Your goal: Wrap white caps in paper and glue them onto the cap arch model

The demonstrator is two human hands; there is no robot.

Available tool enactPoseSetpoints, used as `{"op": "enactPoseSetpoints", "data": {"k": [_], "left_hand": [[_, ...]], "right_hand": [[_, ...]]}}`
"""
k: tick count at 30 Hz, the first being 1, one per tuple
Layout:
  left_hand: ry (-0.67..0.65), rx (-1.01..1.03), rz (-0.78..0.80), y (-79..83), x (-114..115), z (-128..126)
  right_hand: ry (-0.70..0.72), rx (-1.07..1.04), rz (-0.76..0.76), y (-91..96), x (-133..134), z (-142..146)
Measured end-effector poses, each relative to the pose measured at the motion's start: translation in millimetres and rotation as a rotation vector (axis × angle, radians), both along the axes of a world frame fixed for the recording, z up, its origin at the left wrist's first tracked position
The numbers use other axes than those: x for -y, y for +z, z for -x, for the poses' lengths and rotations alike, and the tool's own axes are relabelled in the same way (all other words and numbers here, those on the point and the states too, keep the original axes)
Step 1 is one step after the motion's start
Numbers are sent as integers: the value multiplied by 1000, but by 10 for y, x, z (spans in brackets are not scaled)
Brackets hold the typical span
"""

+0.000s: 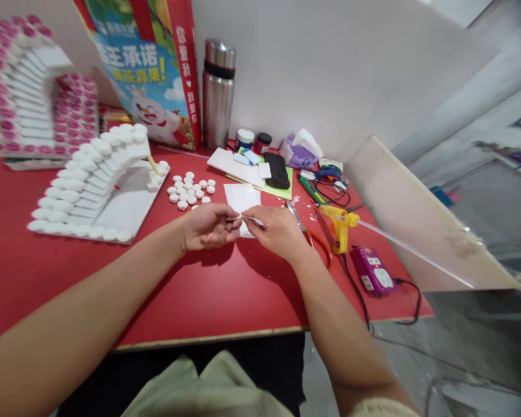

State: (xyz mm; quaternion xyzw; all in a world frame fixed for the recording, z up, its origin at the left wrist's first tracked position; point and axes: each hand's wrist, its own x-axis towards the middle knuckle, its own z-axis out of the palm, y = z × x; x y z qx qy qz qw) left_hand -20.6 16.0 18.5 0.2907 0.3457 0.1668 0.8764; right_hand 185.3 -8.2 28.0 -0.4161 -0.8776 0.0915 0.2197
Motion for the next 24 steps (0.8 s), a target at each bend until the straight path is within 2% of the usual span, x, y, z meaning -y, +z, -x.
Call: {"op": "enactPoseSetpoints", "data": {"k": [3, 11, 16, 20, 24], "left_hand": [[10, 24, 46, -1, -14, 5], [-77, 190, 92, -98, -71, 71], [-31, 177, 61, -77, -75, 62], [56, 84, -38, -44, -36, 33], [100, -17, -302, -13, 41, -10]], "right_hand": [[32, -7, -57, -15, -5, 2], [55, -6, -185, -17, 3, 11], [67, -41, -210, -44, -23, 4], [45, -99, -112, -45, -25, 10], [-12, -175, -21, -29, -19, 18]]}}
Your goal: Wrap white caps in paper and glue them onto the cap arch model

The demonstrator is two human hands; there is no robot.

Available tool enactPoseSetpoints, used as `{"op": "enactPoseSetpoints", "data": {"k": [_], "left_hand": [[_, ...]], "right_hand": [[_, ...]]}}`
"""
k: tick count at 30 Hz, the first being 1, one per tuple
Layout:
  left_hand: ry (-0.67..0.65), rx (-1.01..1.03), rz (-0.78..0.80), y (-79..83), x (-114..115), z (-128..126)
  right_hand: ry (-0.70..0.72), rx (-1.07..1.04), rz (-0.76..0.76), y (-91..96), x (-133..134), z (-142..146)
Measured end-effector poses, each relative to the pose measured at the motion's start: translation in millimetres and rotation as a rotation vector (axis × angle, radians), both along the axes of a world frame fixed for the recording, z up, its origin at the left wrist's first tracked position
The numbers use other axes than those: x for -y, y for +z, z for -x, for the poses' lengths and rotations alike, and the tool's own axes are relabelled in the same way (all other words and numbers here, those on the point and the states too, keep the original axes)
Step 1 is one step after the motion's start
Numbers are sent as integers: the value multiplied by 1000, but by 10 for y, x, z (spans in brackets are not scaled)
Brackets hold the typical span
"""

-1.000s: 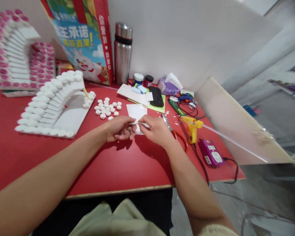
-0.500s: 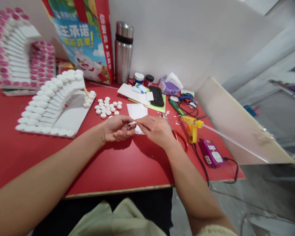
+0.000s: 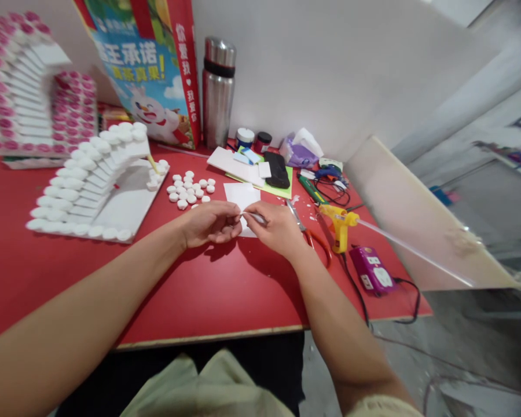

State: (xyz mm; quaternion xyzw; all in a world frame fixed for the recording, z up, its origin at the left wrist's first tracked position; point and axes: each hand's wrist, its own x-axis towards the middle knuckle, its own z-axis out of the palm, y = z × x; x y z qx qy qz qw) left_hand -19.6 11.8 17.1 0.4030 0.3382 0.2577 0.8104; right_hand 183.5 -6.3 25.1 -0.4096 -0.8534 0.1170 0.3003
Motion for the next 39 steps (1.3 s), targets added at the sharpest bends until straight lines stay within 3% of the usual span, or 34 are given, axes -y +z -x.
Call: {"op": "enactPoseSetpoints", "data": {"k": [9, 16, 19, 23, 25, 26, 30, 32, 35, 39], "left_hand": [[-63, -381, -502, -26, 84, -35], [-36, -715, -1137, -59, 65, -11], [-14, -793, -1258, -73, 62, -25], [29, -838, -1345, -67, 72, -45], [68, -795, -1259, -55, 77, -59], [93, -742, -1139, -47, 76, -68], [75, -370, -331, 4, 40, -81], [-9, -213, -50, 28, 10, -64], [-58, -68, 140, 43, -22, -25], [-35, 46, 206, 43, -30, 9]], "right_hand": [[-11, -3, 172, 18, -33, -50], [-92, -68, 246, 40, -20, -14], [-137, -157, 298, 30, -18, 29], [-162, -350, 512, 7, -18, 91], [-155, -390, 574, -4, -17, 104], [-153, -383, 558, -7, -17, 103], [-102, -212, 231, 5, -10, 67], [-33, -117, 78, 27, 1, 45], [30, -20, 4, 59, 23, 25], [7, 45, -30, 64, 22, 6]]}}
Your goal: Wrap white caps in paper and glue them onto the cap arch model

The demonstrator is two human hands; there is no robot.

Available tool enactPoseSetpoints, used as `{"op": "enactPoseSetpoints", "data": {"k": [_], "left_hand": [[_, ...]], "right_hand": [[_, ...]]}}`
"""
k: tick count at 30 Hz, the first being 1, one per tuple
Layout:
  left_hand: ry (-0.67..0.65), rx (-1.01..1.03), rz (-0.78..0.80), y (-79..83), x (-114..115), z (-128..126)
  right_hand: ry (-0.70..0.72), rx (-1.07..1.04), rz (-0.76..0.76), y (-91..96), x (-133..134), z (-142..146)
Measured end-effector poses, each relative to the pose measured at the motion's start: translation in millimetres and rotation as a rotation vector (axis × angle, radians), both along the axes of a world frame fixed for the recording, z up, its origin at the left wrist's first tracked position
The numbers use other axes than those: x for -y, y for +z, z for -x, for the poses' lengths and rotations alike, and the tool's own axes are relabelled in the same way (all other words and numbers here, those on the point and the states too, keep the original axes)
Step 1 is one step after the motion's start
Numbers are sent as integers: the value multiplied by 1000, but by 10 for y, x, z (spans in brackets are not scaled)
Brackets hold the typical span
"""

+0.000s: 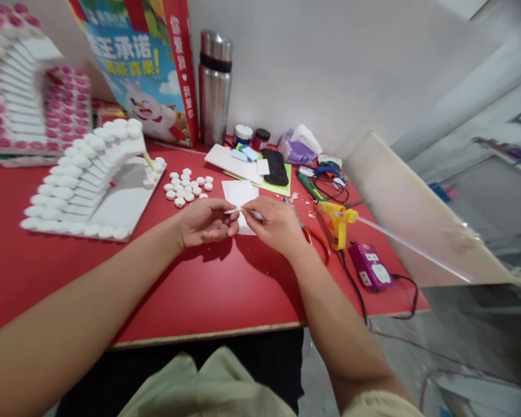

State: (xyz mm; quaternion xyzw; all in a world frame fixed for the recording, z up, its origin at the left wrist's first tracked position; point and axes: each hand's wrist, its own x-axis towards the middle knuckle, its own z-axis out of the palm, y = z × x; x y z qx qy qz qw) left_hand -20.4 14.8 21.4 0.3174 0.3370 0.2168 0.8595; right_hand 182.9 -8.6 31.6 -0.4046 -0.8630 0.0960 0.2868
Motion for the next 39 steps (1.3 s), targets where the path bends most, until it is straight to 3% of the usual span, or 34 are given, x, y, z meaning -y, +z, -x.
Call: {"op": "enactPoseSetpoints", "data": {"k": [4, 9, 13, 17, 20, 23, 25, 29, 34, 39], "left_hand": [[29, 14, -51, 10, 21, 0], [57, -86, -259, -3, 65, -40], [92, -230, -453, -32, 103, -93], [122, -413, -750, -49, 142, -114], [130, -620, -1091, -50, 154, -99], [73, -808, -1403, -47, 150, -76], [27, -902, -1516, -46, 144, -67], [-1, -1014, -1586, -54, 137, -67], [-10, -1052, -1550, -78, 138, -83], [120, -953, -1505, -116, 156, -88]], "right_hand": [[-24, -25, 25, -21, -23, -23], [-63, -88, 72, -28, -16, -18], [-116, -189, 242, -36, -10, 18], [-166, -366, 526, -20, -12, 68], [-193, -513, 702, 21, -4, 105], [-215, -670, 859, 59, 0, 120], [-215, -762, 958, 73, -5, 114], [-168, -863, 1055, 73, -19, 93], [-207, -814, 972, 23, -23, 122], [-231, -709, 838, 0, -20, 149]]}}
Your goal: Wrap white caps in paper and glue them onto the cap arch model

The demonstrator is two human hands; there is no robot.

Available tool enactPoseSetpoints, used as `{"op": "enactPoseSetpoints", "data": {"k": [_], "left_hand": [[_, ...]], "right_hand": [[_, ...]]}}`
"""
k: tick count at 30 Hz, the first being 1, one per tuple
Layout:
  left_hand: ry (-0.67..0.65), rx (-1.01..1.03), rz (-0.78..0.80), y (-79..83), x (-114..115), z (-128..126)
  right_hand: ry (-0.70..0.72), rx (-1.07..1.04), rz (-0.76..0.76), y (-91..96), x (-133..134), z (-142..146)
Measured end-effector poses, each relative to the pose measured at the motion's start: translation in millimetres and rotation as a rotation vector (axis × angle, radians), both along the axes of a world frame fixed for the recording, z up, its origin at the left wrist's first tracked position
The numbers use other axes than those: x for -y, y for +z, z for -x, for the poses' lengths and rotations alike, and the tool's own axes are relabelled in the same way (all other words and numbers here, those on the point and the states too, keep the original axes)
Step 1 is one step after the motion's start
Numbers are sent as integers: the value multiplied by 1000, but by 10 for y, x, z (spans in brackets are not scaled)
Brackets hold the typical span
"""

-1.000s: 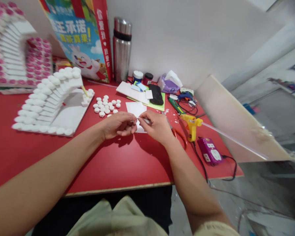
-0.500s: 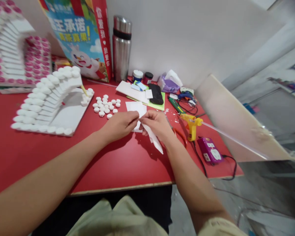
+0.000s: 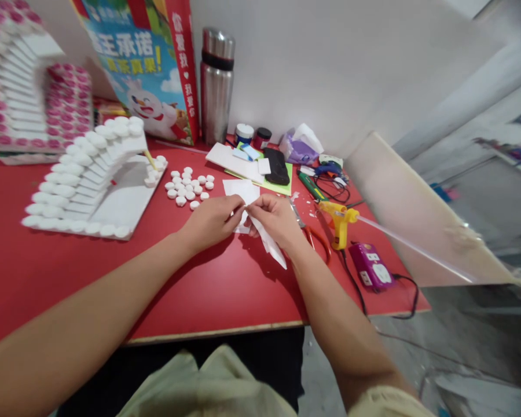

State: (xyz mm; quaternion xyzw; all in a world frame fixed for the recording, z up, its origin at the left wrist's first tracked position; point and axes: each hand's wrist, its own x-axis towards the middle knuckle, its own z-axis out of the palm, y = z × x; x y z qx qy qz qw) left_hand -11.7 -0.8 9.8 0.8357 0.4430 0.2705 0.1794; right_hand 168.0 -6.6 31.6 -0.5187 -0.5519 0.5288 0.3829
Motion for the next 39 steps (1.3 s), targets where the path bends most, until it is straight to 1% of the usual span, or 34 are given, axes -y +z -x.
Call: {"op": "enactPoseSetpoints", "data": {"k": [2, 4, 6, 8, 10, 13, 17, 19, 22, 25, 29, 31, 34, 36, 39], "left_hand": [[17, 59, -5, -15, 14, -6], [21, 74, -25, -28, 30, -22], [30, 19, -74, -36, 45, -50], [57, -92, -129, -37, 57, -80], [83, -220, -144, -31, 63, -102], [90, -349, -127, -13, 62, -109], [43, -349, -104, -3, 46, -79], [20, -295, -90, -11, 37, -58], [-13, -116, -74, -38, 30, -35], [-40, 80, -75, -73, 23, -35], [-38, 292, -98, -112, -3, -49], [-25, 391, -75, -116, -16, -50], [2, 491, 9, -99, -26, -48], [17, 528, 71, -84, -29, -47], [34, 546, 118, -73, -38, -46]], "right_hand": [[15, 68, -63, -11, -1, 0], [16, 129, -145, -41, -8, 1], [-12, 169, -218, -91, -20, 5], [-49, 181, -238, -145, -34, 12], [-71, 159, -197, -183, -45, 19], [-44, 37, -72, -186, -45, 28], [-22, -108, 79, -125, -23, 43], [-30, -133, 125, -98, -13, 51], [-42, -142, 140, -74, -8, 54], [-40, -146, 98, -67, -13, 46], [-24, -126, 22, -102, -29, 28], [1, -75, -46, -139, -36, 18], [15, 84, -226, -185, -36, 2], [19, 181, -326, -191, -28, -11], [56, 289, -415, -162, -10, -29]]}}
